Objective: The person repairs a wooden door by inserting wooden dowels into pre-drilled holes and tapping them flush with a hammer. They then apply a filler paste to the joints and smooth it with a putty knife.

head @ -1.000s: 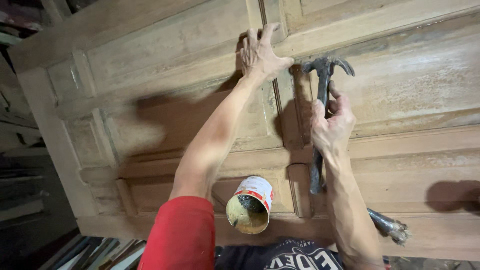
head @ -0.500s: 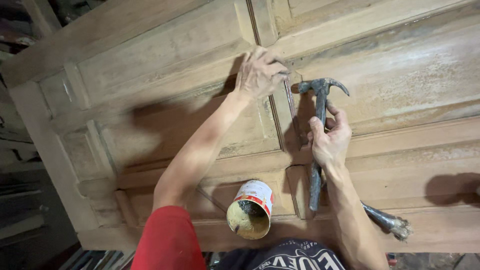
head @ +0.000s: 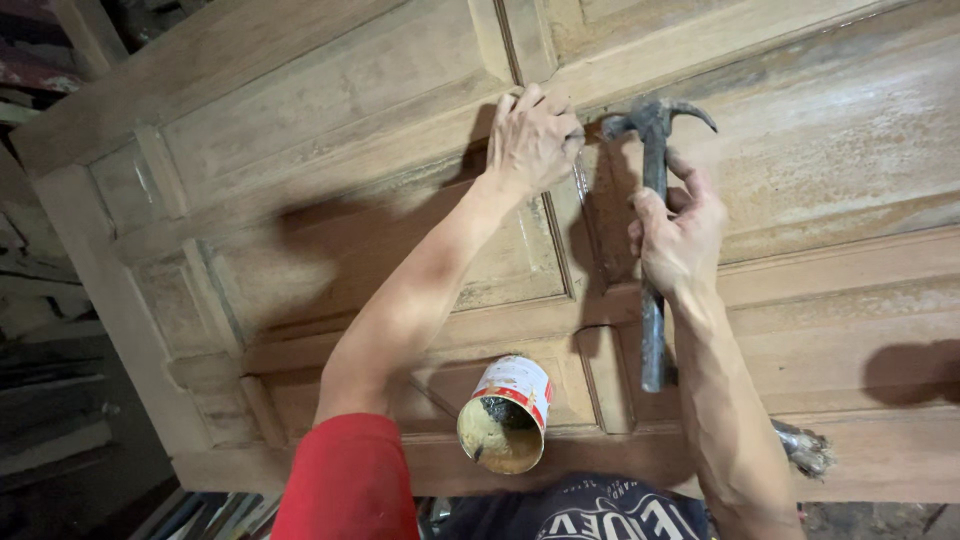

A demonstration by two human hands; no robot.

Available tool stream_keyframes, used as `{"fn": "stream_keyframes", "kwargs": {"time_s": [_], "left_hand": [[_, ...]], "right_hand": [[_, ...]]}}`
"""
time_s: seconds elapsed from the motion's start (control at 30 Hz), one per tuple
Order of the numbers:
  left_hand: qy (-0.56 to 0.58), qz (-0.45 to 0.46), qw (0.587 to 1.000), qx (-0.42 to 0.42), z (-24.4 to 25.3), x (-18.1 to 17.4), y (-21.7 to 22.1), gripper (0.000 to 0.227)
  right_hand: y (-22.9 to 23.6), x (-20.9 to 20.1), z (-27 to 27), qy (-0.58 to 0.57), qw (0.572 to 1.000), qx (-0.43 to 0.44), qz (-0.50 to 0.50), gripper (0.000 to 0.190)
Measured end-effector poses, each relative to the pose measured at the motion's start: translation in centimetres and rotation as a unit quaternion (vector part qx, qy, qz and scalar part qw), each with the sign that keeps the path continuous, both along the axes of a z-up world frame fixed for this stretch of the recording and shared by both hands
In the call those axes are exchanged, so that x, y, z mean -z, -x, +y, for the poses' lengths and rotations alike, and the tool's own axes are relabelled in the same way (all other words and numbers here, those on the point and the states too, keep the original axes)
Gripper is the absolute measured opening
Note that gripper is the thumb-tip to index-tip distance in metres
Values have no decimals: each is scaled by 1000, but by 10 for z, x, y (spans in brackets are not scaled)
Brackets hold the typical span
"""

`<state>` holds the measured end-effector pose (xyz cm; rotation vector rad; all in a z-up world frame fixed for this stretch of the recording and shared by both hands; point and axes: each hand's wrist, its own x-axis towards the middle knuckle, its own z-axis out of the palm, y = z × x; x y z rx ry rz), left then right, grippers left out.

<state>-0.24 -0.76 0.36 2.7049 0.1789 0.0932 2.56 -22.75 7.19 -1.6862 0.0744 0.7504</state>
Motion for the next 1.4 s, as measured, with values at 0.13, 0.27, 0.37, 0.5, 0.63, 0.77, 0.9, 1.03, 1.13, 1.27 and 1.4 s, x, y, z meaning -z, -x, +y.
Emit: {"fn": "stream_keyframes", "kwargs": {"time_s": [0.13,0.27,0.37,0.5,0.63,0.77,0.9,1.03,1.13,1.27,1.4], "left_hand": [[11,-15,1000,7,0,2,0,7],[19,13,1000,-1,3,4,8,8],[14,-9,1000,14,5,10,1,7],[97,45,994,35,20,19,3,13],[137,47,989,-42,24,19,2,11],[179,123,967,-130,25,11,-5,14],[99,119,967,-203,25,2,-12,39],[102,190,940,-266,19,-4,-18,47],[96,198,932,-289,11,-5,-30,50],[87,233,914,-320,2,0,-42,53],[98,279,898,-328,2,1,-55,63]], "right_hand": [[-14,-6,3,16,996,-44,77,53],[-18,-9,9,1,998,5,57,49],[-27,-8,5,7,996,-27,85,50],[-27,-3,-5,-12,998,4,60,52],[-23,4,-8,-41,997,17,60,54],[-17,10,-7,-35,998,15,59,54],[-17,15,-6,-59,995,24,72,52],[-17,16,0,-77,991,54,91,51],[-21,13,7,4,997,-27,76,51],[-21,9,9,-25,995,16,91,52],[-28,2,8,-4,996,-31,79,51]]}}
